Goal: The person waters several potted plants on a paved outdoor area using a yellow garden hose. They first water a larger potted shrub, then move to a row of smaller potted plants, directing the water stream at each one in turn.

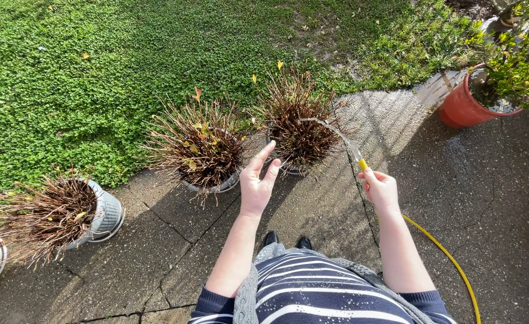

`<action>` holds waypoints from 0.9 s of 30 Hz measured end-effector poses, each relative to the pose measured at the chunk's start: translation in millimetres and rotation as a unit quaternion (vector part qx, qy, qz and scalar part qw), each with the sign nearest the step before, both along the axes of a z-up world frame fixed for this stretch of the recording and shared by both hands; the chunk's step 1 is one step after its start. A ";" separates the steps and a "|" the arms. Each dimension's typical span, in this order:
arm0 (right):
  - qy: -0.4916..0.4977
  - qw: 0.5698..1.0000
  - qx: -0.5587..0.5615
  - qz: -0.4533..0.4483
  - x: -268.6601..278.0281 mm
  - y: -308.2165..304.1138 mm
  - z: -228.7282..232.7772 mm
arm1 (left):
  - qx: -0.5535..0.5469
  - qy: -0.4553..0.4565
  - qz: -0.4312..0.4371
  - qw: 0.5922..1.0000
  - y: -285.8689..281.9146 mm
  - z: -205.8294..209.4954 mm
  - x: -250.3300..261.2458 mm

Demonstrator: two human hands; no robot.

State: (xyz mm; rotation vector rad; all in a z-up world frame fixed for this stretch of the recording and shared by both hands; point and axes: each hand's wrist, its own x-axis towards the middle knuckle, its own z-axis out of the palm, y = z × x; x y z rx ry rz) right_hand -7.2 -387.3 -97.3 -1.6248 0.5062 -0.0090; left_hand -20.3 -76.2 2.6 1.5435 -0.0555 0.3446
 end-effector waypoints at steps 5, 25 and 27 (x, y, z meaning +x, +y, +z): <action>0.014 1.000 -0.016 0.011 -7.0 -2.5 -0.2 | 0.002 0.001 0.000 1.000 -1.9 1.1 -3.4; 0.122 0.989 -0.024 0.082 -33.2 9.3 0.7 | 0.000 0.009 -0.005 1.000 -0.7 0.4 -19.9; 0.116 0.988 -0.032 0.094 -33.0 7.9 -6.5 | -0.001 0.010 -0.004 1.000 -0.3 2.4 -21.4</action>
